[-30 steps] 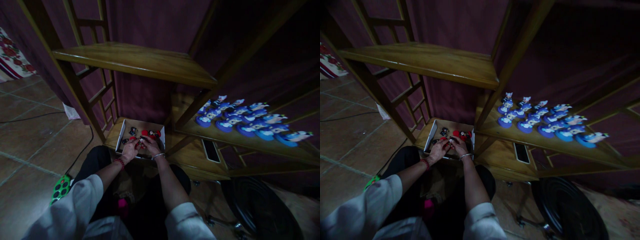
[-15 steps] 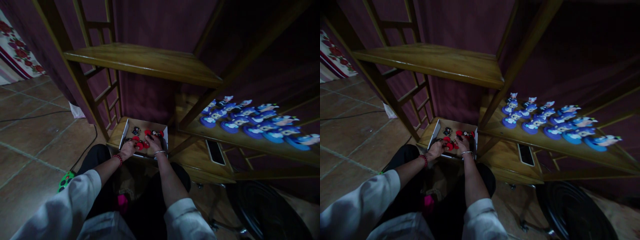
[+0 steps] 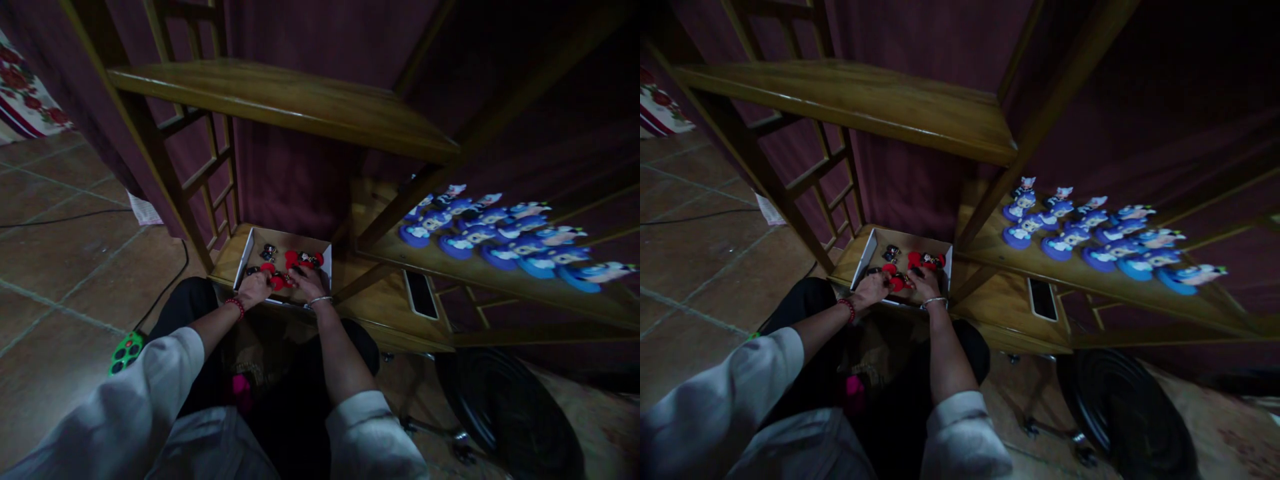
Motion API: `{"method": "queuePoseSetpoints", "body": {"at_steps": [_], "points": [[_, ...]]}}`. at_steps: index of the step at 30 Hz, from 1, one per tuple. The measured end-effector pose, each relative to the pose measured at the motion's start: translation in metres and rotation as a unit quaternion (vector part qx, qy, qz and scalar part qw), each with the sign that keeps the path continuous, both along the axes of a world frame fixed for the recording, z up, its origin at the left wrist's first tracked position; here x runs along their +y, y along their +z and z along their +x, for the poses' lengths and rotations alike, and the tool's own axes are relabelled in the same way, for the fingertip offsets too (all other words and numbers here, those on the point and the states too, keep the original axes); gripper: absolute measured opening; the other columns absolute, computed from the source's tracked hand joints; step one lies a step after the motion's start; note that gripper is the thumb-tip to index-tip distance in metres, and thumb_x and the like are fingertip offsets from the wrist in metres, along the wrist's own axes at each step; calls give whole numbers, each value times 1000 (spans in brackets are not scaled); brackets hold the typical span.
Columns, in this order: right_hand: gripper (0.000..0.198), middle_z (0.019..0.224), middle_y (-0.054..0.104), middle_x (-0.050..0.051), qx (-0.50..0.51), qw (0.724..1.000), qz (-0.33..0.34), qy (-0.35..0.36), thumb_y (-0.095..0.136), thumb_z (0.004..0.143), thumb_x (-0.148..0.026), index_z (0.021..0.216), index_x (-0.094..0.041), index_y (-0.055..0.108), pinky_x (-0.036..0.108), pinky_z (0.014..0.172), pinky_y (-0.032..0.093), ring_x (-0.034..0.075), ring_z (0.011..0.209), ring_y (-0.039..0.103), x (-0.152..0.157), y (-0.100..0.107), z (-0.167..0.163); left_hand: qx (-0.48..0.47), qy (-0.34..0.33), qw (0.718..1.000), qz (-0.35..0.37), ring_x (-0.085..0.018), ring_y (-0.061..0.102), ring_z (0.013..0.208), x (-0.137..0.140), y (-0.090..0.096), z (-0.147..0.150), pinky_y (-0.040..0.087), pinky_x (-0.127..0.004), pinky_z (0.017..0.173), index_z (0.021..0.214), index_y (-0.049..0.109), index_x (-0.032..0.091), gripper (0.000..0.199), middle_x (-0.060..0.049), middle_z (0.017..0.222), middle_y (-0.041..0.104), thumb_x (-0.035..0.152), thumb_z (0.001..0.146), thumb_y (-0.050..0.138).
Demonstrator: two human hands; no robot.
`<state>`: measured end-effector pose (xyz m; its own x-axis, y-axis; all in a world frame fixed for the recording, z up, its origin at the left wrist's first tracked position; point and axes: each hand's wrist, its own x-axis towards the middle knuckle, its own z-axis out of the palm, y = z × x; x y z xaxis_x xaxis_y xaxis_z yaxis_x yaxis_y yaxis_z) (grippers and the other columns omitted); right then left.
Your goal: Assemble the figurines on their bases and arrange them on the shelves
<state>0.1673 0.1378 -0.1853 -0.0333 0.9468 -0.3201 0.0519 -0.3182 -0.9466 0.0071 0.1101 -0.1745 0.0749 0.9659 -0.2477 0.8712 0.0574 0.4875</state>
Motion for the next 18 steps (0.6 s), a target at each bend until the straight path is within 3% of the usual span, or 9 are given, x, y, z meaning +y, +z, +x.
{"method": "queuePoseSetpoints", "body": {"at_steps": [4, 9, 14, 18], "points": [[21, 67, 64, 0, 1, 999, -19, 27, 68, 67, -27, 81, -14, 60, 18, 47, 46, 9, 52, 60, 0, -3, -3, -18, -31, 999, -8, -21, 62, 87, -1, 5, 0, 45, -28, 76, 96, 62, 20, 26, -7, 89, 68, 31, 76, 51], [12, 63, 63, -1, -27, 998, -50, 9, 64, 73, -25, 78, -16, 58, 17, 47, 48, 9, 52, 61, 3, -12, -2, -68, -106, 992, -22, -13, 61, 77, -4, 11, -4, 43, -19, 72, 92, 67, 25, 23, 2, 83, 69, 29, 74, 54], [10, 67, 63, 0, -21, 998, -64, 12, 61, 75, -22, 81, -16, 55, 21, 50, 51, 11, 53, 63, 2, -11, -2, -51, -146, 988, -24, -16, 61, 75, -5, 12, -5, 44, -22, 72, 104, 65, 26, 31, -1, 81, 68, 29, 76, 52], [10, 70, 63, 1, -5, 998, -61, 27, 62, 74, -21, 79, -15, 55, 23, 58, 53, 10, 57, 63, 1, -9, -4, 1, -147, 989, -4, -21, 62, 84, -7, 11, -1, 44, -28, 78, 108, 62, 26, 34, -6, 91, 68, 31, 78, 48]]}}
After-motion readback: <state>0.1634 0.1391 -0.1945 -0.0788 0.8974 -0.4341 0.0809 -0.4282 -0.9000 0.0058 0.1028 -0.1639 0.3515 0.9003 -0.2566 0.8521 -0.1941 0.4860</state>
